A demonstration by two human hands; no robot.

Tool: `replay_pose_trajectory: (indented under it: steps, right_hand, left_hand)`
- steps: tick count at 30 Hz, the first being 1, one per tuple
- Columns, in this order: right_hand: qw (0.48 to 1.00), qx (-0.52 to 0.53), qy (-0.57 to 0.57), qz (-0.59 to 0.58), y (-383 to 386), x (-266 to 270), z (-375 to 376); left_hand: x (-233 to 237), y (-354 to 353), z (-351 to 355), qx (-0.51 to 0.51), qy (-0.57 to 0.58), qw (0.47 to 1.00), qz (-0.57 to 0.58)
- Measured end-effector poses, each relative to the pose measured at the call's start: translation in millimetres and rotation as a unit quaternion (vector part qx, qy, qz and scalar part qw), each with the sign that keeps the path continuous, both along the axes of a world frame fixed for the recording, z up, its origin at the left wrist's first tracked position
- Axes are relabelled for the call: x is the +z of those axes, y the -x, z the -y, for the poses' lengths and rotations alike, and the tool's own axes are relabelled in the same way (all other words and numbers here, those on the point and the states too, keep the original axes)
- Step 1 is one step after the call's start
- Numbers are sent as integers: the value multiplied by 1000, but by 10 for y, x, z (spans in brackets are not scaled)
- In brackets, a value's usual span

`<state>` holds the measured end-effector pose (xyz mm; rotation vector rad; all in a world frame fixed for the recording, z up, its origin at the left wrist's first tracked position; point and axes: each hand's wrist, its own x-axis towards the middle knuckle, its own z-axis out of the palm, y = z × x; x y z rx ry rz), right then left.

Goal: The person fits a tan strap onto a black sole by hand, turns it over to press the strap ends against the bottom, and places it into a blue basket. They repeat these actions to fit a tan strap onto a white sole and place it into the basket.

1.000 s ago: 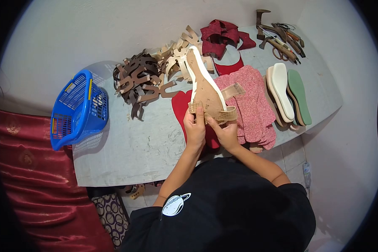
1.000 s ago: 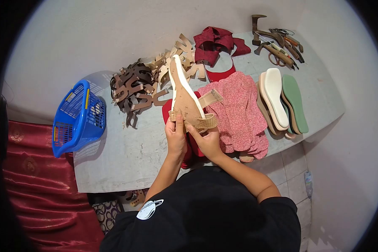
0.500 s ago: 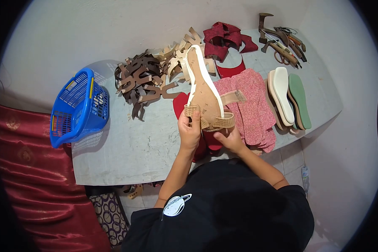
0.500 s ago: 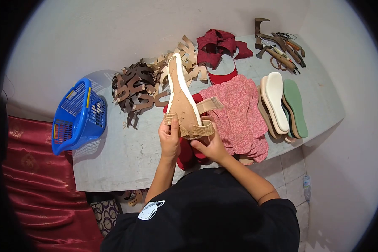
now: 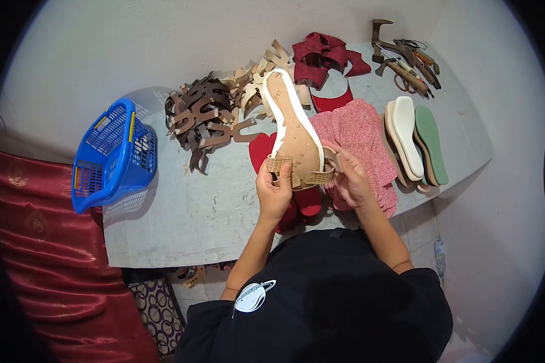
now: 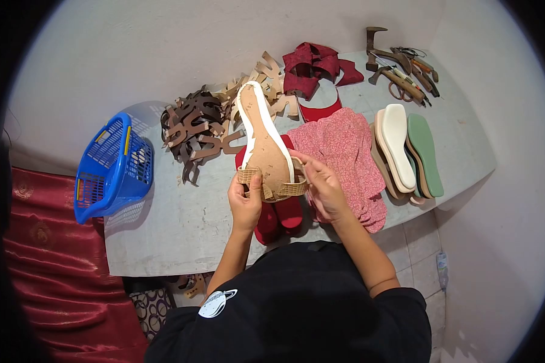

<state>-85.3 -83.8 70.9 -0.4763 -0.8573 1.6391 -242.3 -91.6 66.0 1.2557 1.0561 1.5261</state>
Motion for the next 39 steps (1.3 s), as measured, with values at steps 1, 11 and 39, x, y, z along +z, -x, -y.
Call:
replay_pose_trajectory:
  steps: [1, 11, 39]
  right_hand:
    - [1000, -3, -1, 5, 30, -48, 15]
    - [994, -63, 15, 90, 219, -131, 8]
    - [978, -119, -59, 159, 295, -153, -45]
  left_hand:
    - [-2, -11, 7, 7, -2, 1000, -4]
    - [15, -66, 51, 58, -18, 997, -56]
    - [-14, -63, 13, 67, -54, 990, -108]
